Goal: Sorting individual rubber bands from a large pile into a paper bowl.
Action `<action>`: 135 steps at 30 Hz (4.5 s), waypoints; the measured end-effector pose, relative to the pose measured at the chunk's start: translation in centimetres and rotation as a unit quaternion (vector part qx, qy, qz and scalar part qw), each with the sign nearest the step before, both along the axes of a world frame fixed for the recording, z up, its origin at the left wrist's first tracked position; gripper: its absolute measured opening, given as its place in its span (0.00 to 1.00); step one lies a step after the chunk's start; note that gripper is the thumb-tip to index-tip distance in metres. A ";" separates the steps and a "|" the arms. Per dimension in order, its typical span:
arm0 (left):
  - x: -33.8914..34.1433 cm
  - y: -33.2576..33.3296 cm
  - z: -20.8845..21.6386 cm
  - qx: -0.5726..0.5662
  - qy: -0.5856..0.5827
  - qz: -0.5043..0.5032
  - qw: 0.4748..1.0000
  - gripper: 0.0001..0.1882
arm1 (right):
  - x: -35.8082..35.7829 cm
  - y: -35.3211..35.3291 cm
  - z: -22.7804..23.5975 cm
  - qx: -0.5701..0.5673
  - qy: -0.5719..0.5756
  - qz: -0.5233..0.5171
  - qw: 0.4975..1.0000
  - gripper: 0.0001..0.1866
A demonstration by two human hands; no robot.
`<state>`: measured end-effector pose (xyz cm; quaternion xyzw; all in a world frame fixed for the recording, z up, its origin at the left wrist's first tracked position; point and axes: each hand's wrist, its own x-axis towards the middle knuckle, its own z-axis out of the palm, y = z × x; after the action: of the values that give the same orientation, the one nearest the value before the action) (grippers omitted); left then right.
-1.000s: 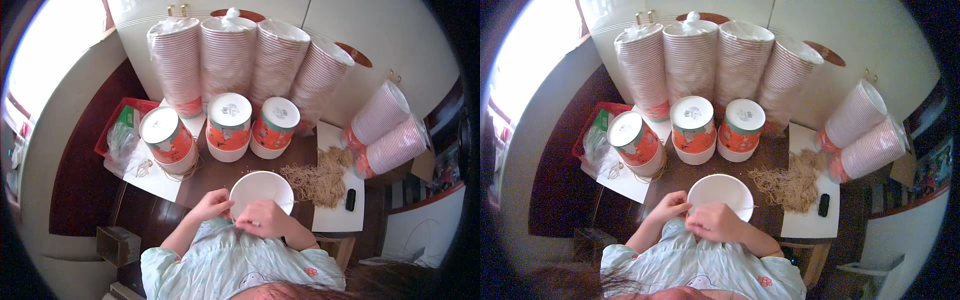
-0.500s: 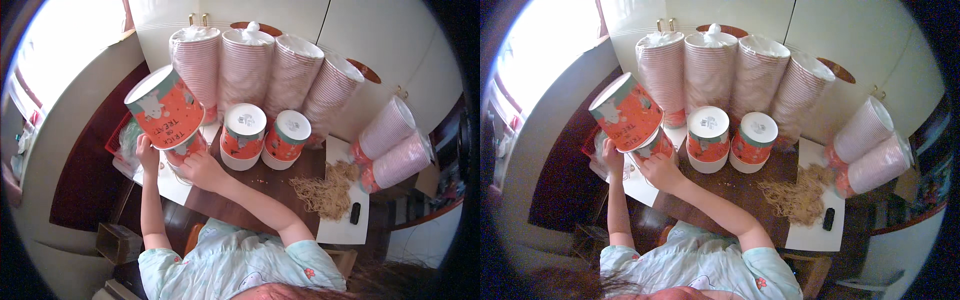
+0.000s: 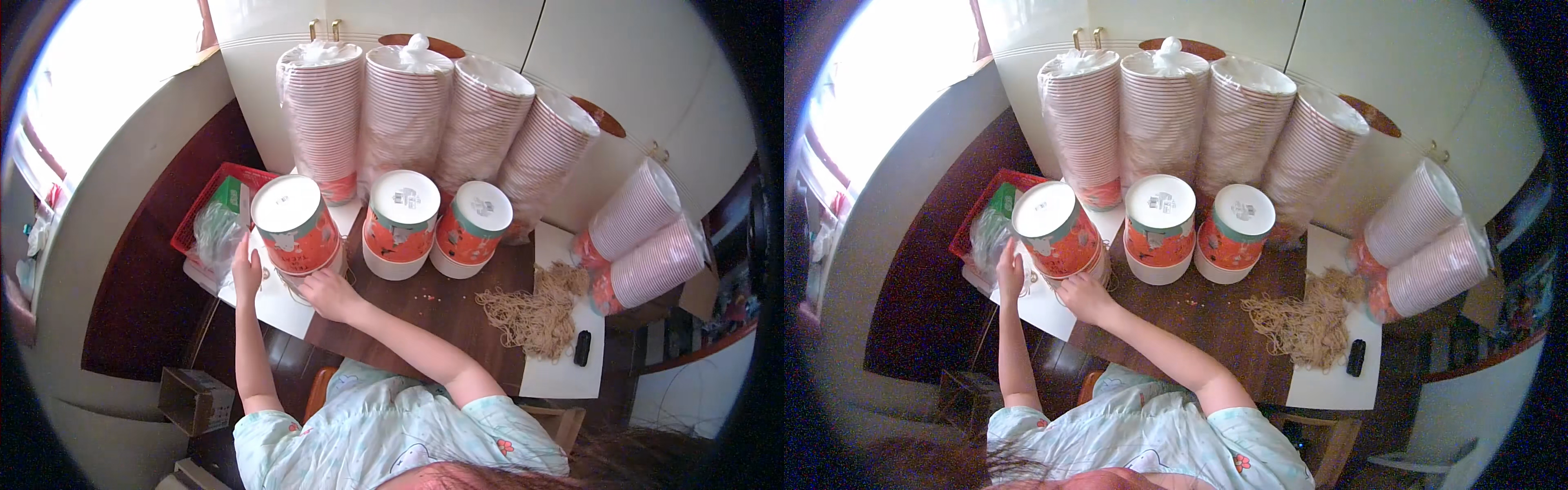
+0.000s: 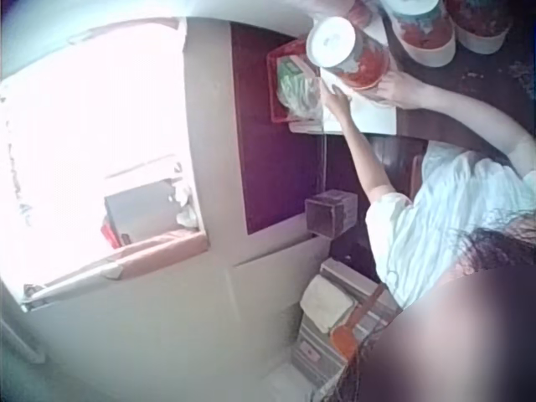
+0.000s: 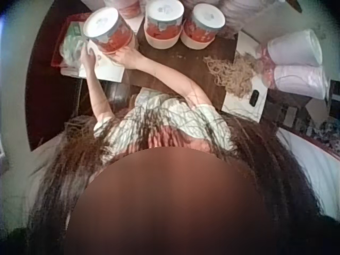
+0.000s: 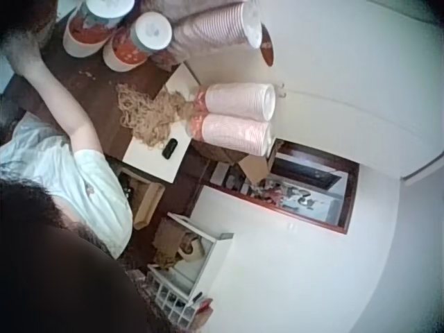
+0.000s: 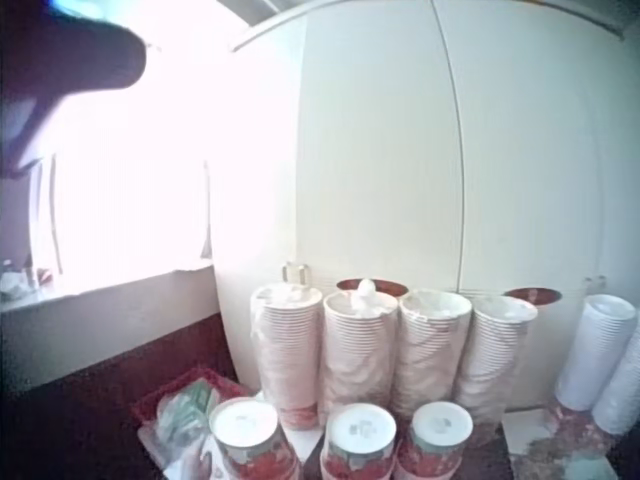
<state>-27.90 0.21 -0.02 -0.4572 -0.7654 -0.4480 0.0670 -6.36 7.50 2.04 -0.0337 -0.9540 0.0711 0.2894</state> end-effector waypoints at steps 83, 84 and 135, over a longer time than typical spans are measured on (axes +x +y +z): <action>21.6 9.6 6.8 0.153 -0.646 -0.350 0.661 0.06 | 28.5 5.9 15.4 -0.341 0.574 -0.180 0.722 0.11; 21.3 9.8 6.5 0.152 -0.646 -0.351 0.660 0.06 | 29.8 6.4 14.1 -0.374 0.601 -0.143 0.691 0.12; 27.0 3.9 12.1 0.015 -0.488 -0.437 0.755 0.15 | 31.5 -0.3 3.1 -0.696 0.522 -0.074 0.488 0.24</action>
<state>-0.93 4.14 12.09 -0.4599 -0.4039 -0.6028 -0.5119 25.16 7.17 5.10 -0.2514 -0.2631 0.6945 0.6207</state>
